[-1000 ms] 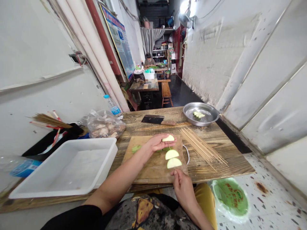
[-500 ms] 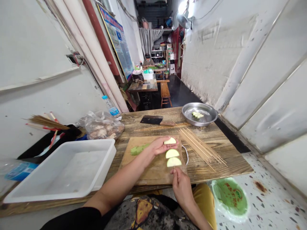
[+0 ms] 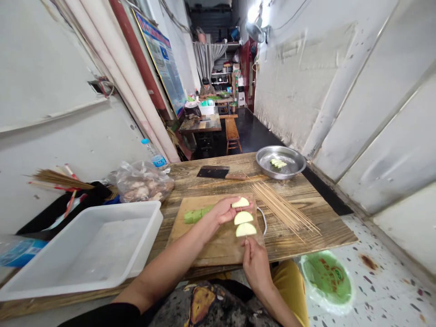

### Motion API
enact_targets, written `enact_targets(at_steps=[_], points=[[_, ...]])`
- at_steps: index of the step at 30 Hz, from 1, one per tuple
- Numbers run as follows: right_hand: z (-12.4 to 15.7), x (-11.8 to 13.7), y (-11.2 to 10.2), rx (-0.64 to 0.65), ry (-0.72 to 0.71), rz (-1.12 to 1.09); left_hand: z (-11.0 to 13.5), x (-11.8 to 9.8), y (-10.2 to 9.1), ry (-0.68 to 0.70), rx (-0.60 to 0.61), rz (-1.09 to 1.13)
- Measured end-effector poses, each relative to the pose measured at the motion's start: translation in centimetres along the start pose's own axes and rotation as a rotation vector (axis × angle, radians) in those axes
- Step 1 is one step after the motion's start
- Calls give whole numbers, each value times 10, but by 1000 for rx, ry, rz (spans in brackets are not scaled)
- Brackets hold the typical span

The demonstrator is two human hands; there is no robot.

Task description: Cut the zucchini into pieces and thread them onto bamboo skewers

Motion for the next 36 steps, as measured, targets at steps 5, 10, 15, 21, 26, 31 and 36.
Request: enact_targets(at_steps=[5,10,15,21,26,31,36], points=[[-1,-2,2,-5,0,7,1,2,-2,10,-26,-7],[-7,-4,2,-29,-6,21,1,6,7,15,28,-11],[-10,-13,0,-32,12,28,2,3,11,16,40,41],[-10,-26,-11,-78,39,34,2,0,-13,74,-59,-140],[-6,-44,-26,-98,110,43,8,-56,-34,437,-304,-927],[3,-60,-34,-85,147,62,-2,-47,-13,441,-122,-1627],[13,-73,-34,-49,170,49,11,-102,-58,384,-422,-1663]])
Point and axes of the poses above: each hand's wrist, its own z-axis away from the middle knuckle, its own y-axis out of the palm, x = y × z, the point moved 10 cm from there along -z, towards the middle knuckle, and after that the axes turned 2 degrees about x, right-handed, at the moved point
